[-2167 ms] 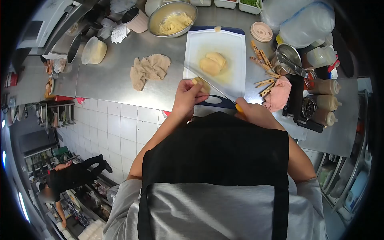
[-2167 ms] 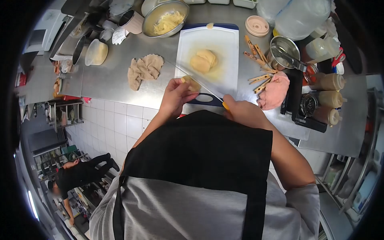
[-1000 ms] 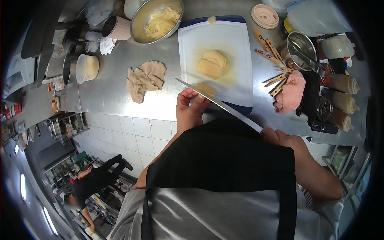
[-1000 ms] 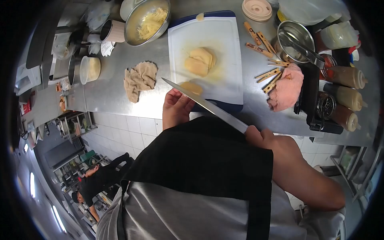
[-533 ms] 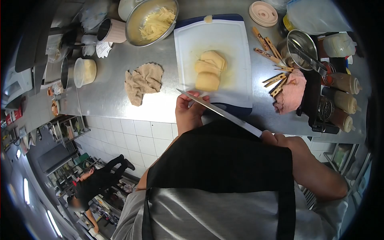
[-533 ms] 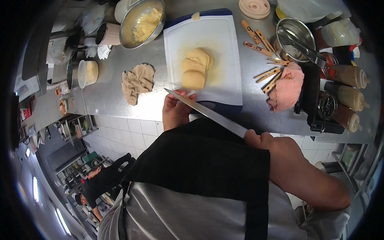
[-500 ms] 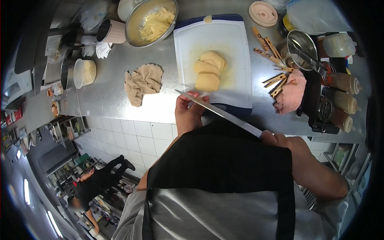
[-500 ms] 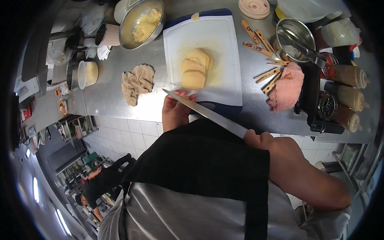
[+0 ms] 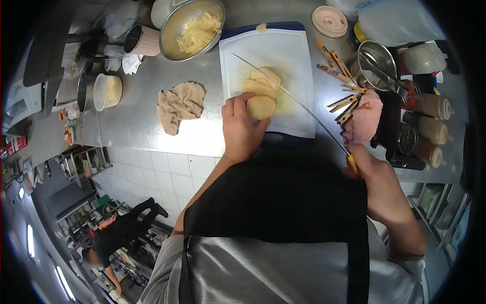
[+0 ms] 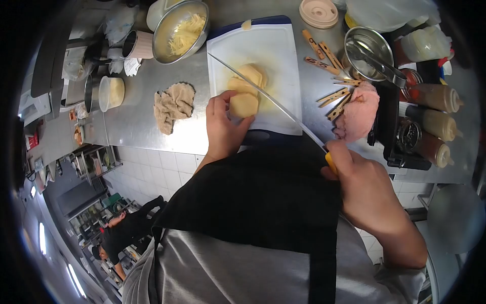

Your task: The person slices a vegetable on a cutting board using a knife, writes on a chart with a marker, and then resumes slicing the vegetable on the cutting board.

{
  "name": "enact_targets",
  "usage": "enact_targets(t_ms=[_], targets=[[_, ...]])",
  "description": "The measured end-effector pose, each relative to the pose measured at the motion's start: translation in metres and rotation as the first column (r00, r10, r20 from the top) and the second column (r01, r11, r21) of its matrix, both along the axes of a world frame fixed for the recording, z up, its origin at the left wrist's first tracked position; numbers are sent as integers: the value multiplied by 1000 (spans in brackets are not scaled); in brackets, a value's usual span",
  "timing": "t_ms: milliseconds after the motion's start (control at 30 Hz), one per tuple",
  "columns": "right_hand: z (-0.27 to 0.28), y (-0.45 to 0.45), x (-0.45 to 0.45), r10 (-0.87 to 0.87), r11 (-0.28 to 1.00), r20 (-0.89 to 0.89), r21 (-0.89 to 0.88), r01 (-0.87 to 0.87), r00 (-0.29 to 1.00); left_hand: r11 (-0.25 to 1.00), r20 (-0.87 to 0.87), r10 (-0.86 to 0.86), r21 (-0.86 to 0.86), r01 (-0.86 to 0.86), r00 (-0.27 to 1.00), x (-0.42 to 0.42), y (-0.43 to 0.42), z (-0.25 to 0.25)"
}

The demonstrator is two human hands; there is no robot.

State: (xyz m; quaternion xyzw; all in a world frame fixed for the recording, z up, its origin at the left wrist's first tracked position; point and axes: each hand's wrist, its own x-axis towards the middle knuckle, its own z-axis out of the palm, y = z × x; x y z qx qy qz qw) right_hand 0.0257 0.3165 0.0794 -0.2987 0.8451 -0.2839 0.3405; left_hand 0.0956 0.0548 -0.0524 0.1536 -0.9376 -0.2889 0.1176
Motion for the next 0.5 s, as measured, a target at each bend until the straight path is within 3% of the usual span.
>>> enact_targets(t_ms=[67,167,267,500], targets=[[-4,2,1,-3,998,8,57,3,1000,994,0,-30,106,30,1000,3,-4,4],[-13,2,4,23,998,44,64,-26,999,986,-117,-164,-15,164,979,15,-14,1],[-23,-2,7,103,991,67,76,-108,992,983,-252,-184,-73,171,950,32,-22,-12],[-34,-17,11,161,978,193,97,-182,968,999,-254,34,45,-24,966,41,-13,-15]])
